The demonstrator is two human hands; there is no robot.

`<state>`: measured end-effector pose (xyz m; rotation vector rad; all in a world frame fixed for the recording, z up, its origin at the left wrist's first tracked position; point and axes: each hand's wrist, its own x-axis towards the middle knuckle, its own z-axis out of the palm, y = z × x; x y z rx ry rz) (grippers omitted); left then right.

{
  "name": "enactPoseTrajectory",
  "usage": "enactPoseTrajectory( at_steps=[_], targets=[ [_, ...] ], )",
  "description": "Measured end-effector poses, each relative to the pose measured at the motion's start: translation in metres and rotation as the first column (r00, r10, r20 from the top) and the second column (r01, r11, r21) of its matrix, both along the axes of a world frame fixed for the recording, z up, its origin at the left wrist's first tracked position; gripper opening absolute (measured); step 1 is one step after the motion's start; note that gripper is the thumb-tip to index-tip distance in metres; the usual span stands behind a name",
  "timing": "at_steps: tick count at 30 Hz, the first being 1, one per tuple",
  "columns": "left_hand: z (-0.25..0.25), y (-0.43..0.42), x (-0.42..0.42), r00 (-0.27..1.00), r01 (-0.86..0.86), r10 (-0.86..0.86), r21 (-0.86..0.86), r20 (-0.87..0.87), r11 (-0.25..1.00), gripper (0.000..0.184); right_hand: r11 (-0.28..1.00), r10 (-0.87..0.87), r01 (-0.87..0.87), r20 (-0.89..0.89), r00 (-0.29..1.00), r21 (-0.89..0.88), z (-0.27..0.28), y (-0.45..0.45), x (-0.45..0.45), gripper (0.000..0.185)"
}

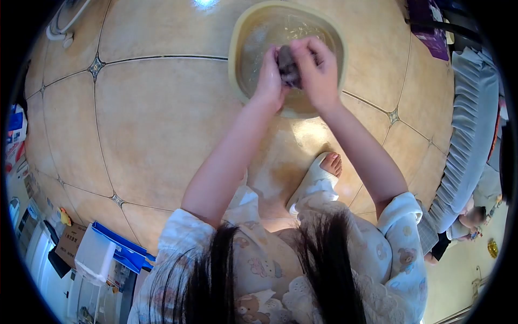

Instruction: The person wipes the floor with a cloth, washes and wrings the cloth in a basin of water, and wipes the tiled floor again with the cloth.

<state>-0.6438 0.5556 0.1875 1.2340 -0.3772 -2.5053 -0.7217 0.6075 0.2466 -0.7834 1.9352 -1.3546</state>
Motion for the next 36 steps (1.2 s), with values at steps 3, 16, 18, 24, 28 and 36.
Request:
enactPoseTrajectory(
  at_steps=[3, 16, 18, 24, 28, 36],
  targets=[
    [0.025, 0.004, 0.001, 0.969, -0.116, 0.173, 0.296, -0.174, 0.948, 0.041, 0.973, 0.164, -0.222, -0.478, 0.863, -0.068, 0.012, -0.003, 0.017, 0.024],
    [-0.007, 0.007, 0.005, 0.988, -0.055, 0.076, 0.159, -0.134, 0.986, 0.036, 0.947, 0.309, -0.295, -0.629, 0.714, 0.13, -0.008, -0.003, 0.013, 0.018],
    [-0.012, 0.009, 0.002, 0.99, -0.045, 0.061, 0.121, -0.128, 0.992, 0.035, 0.941, 0.337, -0.277, -0.576, 0.745, 0.193, -0.004, -0.004, 0.011, 0.02],
    [0.009, 0.005, 0.004, 0.993, 0.08, -0.071, -0.093, 0.096, 0.992, 0.031, 0.944, 0.323, -0.252, -0.439, 0.838, 0.213, -0.005, -0.003, 0.005, 0.03],
    [0.003, -0.004, 0.001, 0.96, 0.153, -0.003, -0.52, 0.278, 0.84, 0.029, 0.941, 0.215, -0.116, -0.296, 0.931, 0.316, -0.008, -0.004, -0.017, 0.031],
    [-0.012, -0.014, 0.009, 0.783, 0.565, 0.009, -0.718, 0.622, 0.407, 0.053, 0.858, 0.483, -0.112, -0.711, 0.512, 0.502, -0.056, 0.017, -0.039, 0.041]
  ],
)
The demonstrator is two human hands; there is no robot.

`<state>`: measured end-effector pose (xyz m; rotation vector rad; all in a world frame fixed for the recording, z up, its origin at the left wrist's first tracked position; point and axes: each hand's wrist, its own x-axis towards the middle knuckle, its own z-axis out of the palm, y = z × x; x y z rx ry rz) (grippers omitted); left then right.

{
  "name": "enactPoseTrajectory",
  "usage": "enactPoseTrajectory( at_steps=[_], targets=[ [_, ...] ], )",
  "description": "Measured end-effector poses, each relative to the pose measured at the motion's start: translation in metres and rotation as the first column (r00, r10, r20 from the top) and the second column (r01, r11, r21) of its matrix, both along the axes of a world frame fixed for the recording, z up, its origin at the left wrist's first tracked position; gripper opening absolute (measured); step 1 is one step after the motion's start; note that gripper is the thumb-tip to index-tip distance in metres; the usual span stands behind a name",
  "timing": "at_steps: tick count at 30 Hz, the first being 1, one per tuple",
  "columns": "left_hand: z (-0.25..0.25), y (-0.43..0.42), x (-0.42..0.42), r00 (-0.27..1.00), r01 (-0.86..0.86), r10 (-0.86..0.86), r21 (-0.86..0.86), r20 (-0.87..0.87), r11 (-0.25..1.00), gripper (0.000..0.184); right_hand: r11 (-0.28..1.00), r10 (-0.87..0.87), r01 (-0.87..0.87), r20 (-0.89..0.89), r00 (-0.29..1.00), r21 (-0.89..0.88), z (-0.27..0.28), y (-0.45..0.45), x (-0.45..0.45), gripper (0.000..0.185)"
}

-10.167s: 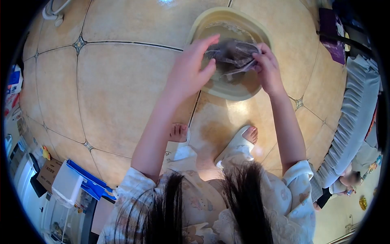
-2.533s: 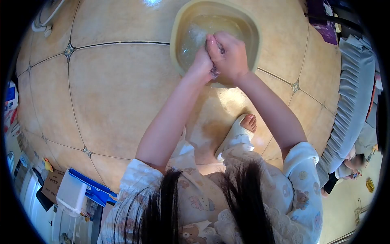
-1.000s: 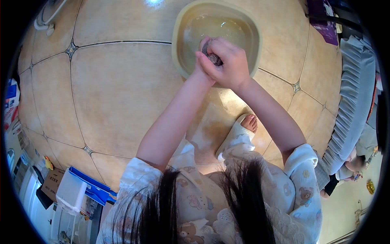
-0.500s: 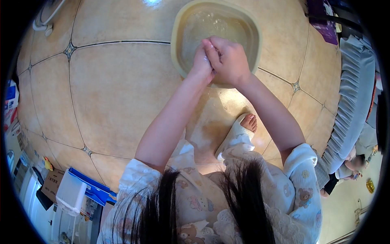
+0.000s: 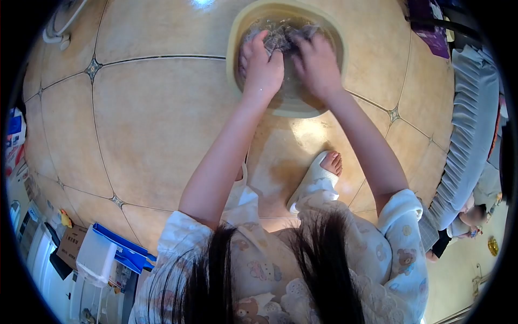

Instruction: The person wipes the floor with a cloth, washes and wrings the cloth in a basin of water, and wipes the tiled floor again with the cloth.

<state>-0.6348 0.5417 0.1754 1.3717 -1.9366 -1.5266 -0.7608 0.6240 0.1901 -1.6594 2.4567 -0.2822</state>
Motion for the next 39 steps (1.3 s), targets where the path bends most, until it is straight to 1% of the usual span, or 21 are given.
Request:
enactPoseTrajectory(
  at_steps=[1, 3, 5, 9, 10, 11, 12, 13, 15, 17, 18, 20, 21, 22, 23, 24, 26, 27, 32, 35, 39],
  targets=[
    [-0.004, 0.0, -0.001, 1.0, 0.001, 0.0, 0.04, -0.03, 0.999, 0.054, 0.996, 0.086, -0.085, -0.037, 0.996, 0.033, -0.005, 0.002, 0.006, 0.042],
    [-0.013, 0.0, -0.001, 0.996, 0.008, 0.002, 0.12, -0.085, 0.993, 0.055, 0.994, 0.068, -0.079, 0.15, 0.986, 0.071, -0.008, 0.005, 0.01, 0.045],
    [-0.013, 0.003, 0.002, 0.999, 0.018, -0.011, 0.167, -0.042, 0.986, 0.055, 0.996, 0.042, -0.065, 0.3, 0.953, 0.065, -0.007, 0.003, 0.004, 0.044],
    [-0.015, 0.003, 0.004, 0.998, 0.007, 0.005, 0.201, -0.057, 0.98, 0.053, 0.965, -0.238, 0.258, 0.281, 0.93, -0.036, -0.028, -0.004, -0.004, 0.042],
    [-0.021, 0.002, 0.004, 0.994, -0.015, 0.039, 0.229, -0.1, 0.973, 0.053, 0.92, -0.347, 0.39, 0.572, 0.743, 0.052, -0.024, -0.006, -0.005, 0.041],
    [-0.03, 0.0, 0.002, 0.987, -0.035, 0.073, 0.258, -0.142, 0.965, 0.052, 0.861, -0.416, 0.477, 0.785, 0.458, 0.178, -0.016, -0.01, -0.009, 0.04],
    [-0.032, -0.004, 0.0, 0.977, -0.053, 0.109, 0.287, -0.183, 0.957, 0.051, 0.797, -0.436, 0.509, 0.893, 0.113, 0.325, -0.003, -0.017, -0.011, 0.039],
    [-0.034, -0.006, -0.003, 0.947, -0.078, 0.188, 0.381, -0.261, 0.921, 0.05, 0.739, -0.404, 0.48, 0.881, -0.247, 0.473, 0.005, -0.021, -0.012, 0.038],
    [-0.036, -0.006, -0.006, 0.852, -0.098, 0.362, 0.564, -0.378, 0.82, 0.049, 0.787, -0.279, 0.426, 0.874, -0.398, 0.445, 0.018, -0.02, -0.011, 0.034],
    [0.01, -0.011, 0.0, 0.861, -0.081, 0.429, 0.758, -0.274, 0.647, 0.042, 0.807, -0.189, 0.401, 0.832, -0.522, 0.434, 0.042, -0.019, -0.002, 0.031],
    [0.027, -0.011, 0.002, 0.866, -0.073, 0.45, 0.836, -0.217, 0.544, 0.04, 0.845, -0.171, 0.431, 0.923, -0.345, 0.318, 0.044, -0.02, 0.006, 0.029],
    [0.028, -0.006, 0.002, 0.85, -0.046, 0.481, 0.88, -0.214, 0.472, 0.038, 0.907, -0.1, 0.416, 0.994, 0.043, 0.073, 0.048, -0.026, 0.025, 0.029],
    [0.027, -0.002, 0.001, 0.842, -0.031, 0.497, 0.9, -0.211, 0.435, 0.037, 0.939, -0.062, 0.34, 0.94, 0.335, -0.059, 0.056, -0.026, 0.032, 0.03],
    [0.027, 0.006, 0.0, 0.813, -0.02, 0.515, 0.871, -0.271, 0.491, 0.037, 0.96, -0.004, 0.227, 0.804, 0.594, -0.163, 0.067, -0.025, 0.039, 0.031],
    [0.009, 0.016, -0.007, 0.662, 0.065, 0.679, 0.927, -0.318, 0.37, 0.044, 0.969, 0.071, 0.088, 0.6, 0.797, -0.231, 0.073, -0.026, 0.044, 0.033],
    [-0.006, 0.024, -0.013, 0.583, 0.141, 0.724, 0.923, -0.37, 0.358, 0.043, 0.926, 0.2, -0.028, 0.427, 0.882, -0.377, 0.069, -0.027, 0.048, 0.032],
    [-0.035, 0.037, -0.025, 0.404, 0.291, 0.799, 0.891, -0.445, 0.349, 0.041, 0.897, 0.265, -0.166, 0.198, 0.944, -0.41, 0.068, -0.026, 0.053, 0.033],
    [-0.033, 0.036, -0.025, 0.415, 0.265, 0.797, 0.896, -0.439, 0.356, 0.04, 0.88, 0.293, -0.236, 0.079, 0.953, -0.413, 0.068, -0.025, 0.055, 0.034],
    [0.011, 0.027, -0.01, 0.586, 0.025, 0.743, 0.924, -0.323, 0.383, 0.039, 0.898, 0.22, -0.123, 0.189, 0.957, -0.423, 0.064, -0.028, 0.056, 0.03],
    [0.02, 0.028, -0.007, 0.634, -0.021, 0.71, 0.911, -0.306, 0.411, 0.039, 0.908, 0.184, -0.072, 0.239, 0.953, -0.412, 0.062, -0.028, 0.051, 0.031],
    [0.024, 0.023, -0.001, 0.746, 0.011, 0.574, 0.869, -0.336, 0.495, 0.038, 0.959, 0.103, -0.011, 0.314, 0.944, -0.283, 0.064, -0.024, 0.043, 0.035]
  ],
)
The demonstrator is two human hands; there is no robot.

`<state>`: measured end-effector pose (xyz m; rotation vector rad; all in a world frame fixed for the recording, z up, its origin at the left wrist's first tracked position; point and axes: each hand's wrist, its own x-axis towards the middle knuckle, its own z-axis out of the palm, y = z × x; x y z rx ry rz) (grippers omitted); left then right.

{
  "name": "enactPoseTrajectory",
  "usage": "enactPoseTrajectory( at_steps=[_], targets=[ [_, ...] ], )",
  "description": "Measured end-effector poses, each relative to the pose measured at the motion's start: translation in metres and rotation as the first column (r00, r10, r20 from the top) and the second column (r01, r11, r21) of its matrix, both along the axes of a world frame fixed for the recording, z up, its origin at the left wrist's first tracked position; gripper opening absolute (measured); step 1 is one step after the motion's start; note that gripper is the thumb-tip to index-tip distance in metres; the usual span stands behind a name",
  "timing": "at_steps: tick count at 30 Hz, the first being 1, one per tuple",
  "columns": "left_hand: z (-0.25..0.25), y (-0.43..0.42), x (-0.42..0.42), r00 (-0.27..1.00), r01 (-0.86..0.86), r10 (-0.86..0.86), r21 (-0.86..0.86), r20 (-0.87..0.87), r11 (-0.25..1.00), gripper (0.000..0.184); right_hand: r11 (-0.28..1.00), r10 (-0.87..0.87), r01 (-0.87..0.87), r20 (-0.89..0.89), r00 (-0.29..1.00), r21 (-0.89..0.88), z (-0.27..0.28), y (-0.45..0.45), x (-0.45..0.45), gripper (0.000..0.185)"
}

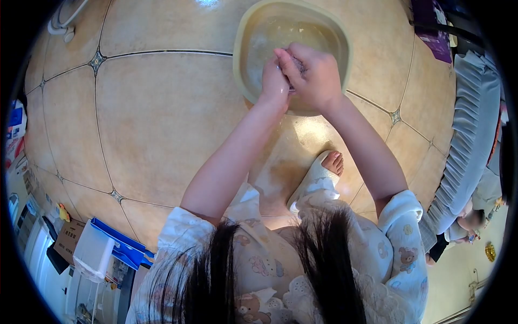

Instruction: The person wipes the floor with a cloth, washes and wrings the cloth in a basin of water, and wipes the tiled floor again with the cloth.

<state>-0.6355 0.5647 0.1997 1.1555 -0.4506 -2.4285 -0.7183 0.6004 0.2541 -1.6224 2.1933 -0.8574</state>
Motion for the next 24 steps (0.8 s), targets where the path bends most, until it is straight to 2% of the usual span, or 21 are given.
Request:
enactPoseTrajectory(
  at_steps=[1, 4, 7, 10, 13, 15, 17, 21, 24],
  targets=[
    [0.0, -0.001, 0.001, 0.999, 0.052, -0.051, -0.028, 0.011, 0.998, 0.037, 0.999, -0.004, 0.004, 0.003, 1.0, 0.047, 0.0, 0.001, -0.002, 0.036],
    [0.003, 0.0, -0.004, 0.999, -0.012, 0.011, 0.016, 0.042, 1.0, 0.037, 1.0, -0.014, 0.014, 0.039, 0.999, 0.012, -0.006, 0.003, -0.003, 0.037],
    [0.009, -0.006, -0.001, 0.984, 0.094, -0.08, -0.083, 0.161, 0.992, 0.038, 0.99, -0.088, 0.064, 0.194, 0.977, 0.127, -0.007, 0.003, -0.007, 0.036],
    [-0.007, -0.016, 0.003, 0.892, 0.353, -0.19, -0.369, 0.411, 0.86, 0.036, 0.971, -0.212, 0.178, 0.232, 0.949, 0.161, -0.015, 0.004, -0.018, 0.036],
    [-0.046, -0.035, 0.006, 0.868, 0.324, -0.017, -0.543, 0.496, 0.775, 0.04, 0.911, -0.376, 0.316, 0.214, 0.902, 0.266, -0.027, 0.004, -0.051, 0.034],
    [-0.047, -0.034, 0.005, 0.875, 0.306, -0.018, -0.524, 0.484, 0.795, 0.045, 0.937, -0.27, 0.262, 0.004, 0.963, 0.231, -0.039, 0.009, -0.066, 0.033],
    [-0.042, -0.034, 0.003, 0.882, 0.287, -0.018, -0.505, 0.471, 0.814, 0.051, 0.946, -0.164, 0.214, -0.212, 0.964, 0.243, -0.05, 0.018, -0.063, 0.038],
    [-0.033, -0.031, 0.005, 0.882, 0.324, -0.062, -0.505, 0.467, 0.8, 0.052, 0.929, 0.169, -0.057, -0.28, 0.945, 0.366, -0.073, 0.027, -0.031, 0.046],
    [-0.043, -0.03, 0.009, 0.884, 0.331, -0.076, -0.503, 0.462, 0.798, 0.053, 0.912, 0.129, -0.057, -0.15, 0.98, 0.407, -0.068, 0.029, -0.04, 0.044]
  ],
)
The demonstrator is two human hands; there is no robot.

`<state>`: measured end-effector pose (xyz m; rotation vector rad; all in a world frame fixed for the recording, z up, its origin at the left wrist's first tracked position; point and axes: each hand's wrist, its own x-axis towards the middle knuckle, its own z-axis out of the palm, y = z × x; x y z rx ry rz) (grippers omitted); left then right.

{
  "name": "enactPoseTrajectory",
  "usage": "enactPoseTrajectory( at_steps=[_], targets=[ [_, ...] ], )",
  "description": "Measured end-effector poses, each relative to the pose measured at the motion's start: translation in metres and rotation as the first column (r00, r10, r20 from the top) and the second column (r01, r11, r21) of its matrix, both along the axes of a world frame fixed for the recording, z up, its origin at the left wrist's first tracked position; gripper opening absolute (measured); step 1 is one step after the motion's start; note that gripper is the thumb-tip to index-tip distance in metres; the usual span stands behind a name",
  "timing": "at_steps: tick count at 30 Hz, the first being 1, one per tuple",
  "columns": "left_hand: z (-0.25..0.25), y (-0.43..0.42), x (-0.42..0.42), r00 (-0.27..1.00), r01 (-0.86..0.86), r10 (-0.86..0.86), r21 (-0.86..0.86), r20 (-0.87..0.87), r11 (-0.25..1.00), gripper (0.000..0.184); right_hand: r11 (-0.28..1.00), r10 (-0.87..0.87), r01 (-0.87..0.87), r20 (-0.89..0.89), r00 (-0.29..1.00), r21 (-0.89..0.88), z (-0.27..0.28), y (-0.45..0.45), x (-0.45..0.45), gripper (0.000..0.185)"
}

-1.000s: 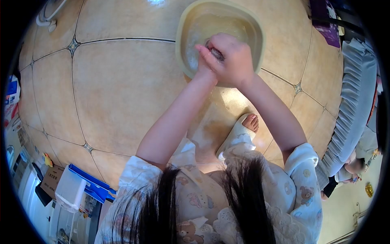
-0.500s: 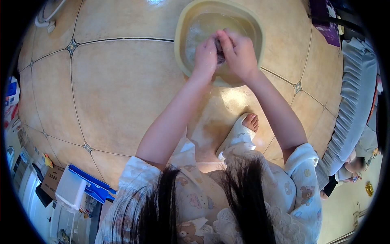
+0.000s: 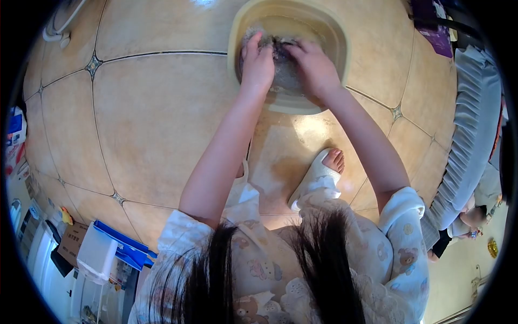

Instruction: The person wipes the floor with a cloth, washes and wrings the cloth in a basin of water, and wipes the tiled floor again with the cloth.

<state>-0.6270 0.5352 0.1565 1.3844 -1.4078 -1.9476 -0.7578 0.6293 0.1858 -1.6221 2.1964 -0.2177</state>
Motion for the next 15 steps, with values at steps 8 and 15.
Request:
enactPoseTrajectory(
  at_steps=[8, 15],
  targets=[
    [0.01, -0.003, 0.0, 0.981, -0.061, 0.092, 0.179, -0.17, 0.982, 0.05, 0.664, -0.599, 0.586, 0.8, 0.044, 0.465, 0.026, -0.028, -0.02, 0.033],
    [0.057, -0.002, 0.0, 0.951, -0.035, 0.219, 0.631, -0.217, 0.775, 0.055, 0.818, -0.334, 0.519, 0.939, 0.078, 0.248, 0.085, -0.039, 0.016, 0.03]
  ],
)
